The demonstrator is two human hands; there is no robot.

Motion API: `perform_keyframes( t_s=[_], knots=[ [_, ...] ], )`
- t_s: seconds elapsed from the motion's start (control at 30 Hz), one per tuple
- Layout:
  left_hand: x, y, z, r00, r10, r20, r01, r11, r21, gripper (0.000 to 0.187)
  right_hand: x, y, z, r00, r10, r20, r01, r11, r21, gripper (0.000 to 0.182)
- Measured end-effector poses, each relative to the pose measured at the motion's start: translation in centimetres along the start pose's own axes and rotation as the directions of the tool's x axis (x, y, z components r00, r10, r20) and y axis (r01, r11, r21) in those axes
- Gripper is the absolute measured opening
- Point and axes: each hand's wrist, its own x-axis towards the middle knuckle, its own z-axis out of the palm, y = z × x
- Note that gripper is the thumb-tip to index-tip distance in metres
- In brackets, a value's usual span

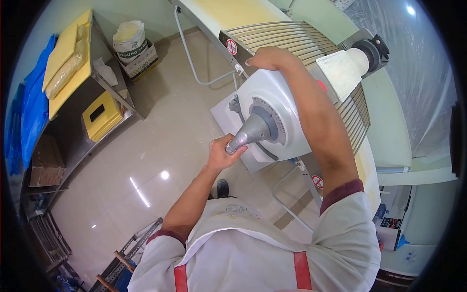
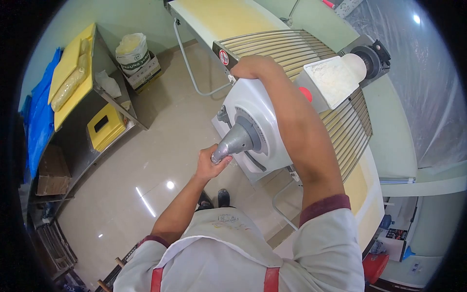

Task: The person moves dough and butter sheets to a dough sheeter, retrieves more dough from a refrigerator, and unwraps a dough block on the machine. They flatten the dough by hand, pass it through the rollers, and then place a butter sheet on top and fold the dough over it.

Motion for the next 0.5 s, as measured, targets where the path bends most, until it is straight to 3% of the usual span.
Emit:
perform_keyframes(
  t_s=[0.13,0.23,0.3,0.37,0.43,0.5],
  knots=[
    [-0.2,1.8,-0.7,0.962,-0.252,0.106,0.245,0.967,0.075,0.040,-0.1,0.4,0.2,0.998,-0.041,-0.042,0.039,0.999,-0.032,0.049],
    [-1.3,2.1,-2.6,0.983,-0.159,0.093,0.150,0.983,0.102,0.049,0.1,0.9,0.6,0.990,-0.110,-0.087,0.104,0.992,-0.065,0.058],
    [-3.3,0.5,-4.7,0.978,-0.191,0.087,0.184,0.979,0.086,0.049,0.0,1.1,0.7,0.987,-0.109,-0.120,0.102,0.993,-0.057,0.059],
    [-4.8,-1.4,-7.8,0.956,-0.288,0.048,0.282,0.954,0.103,0.046,-0.9,1.1,0.6,0.963,-0.156,-0.221,0.164,0.986,0.018,0.054],
    [-5.9,-3.0,-10.7,0.904,-0.428,-0.020,0.427,0.895,0.127,0.040,-1.6,1.9,1.8,0.881,-0.142,-0.452,0.220,0.968,0.125,0.050],
    [-5.3,-4.5,-13.2,0.898,-0.434,-0.066,0.439,0.891,0.114,0.039,-3.4,2.3,1.5,0.808,-0.167,-0.565,0.272,0.957,0.105,0.047]
  ],
)
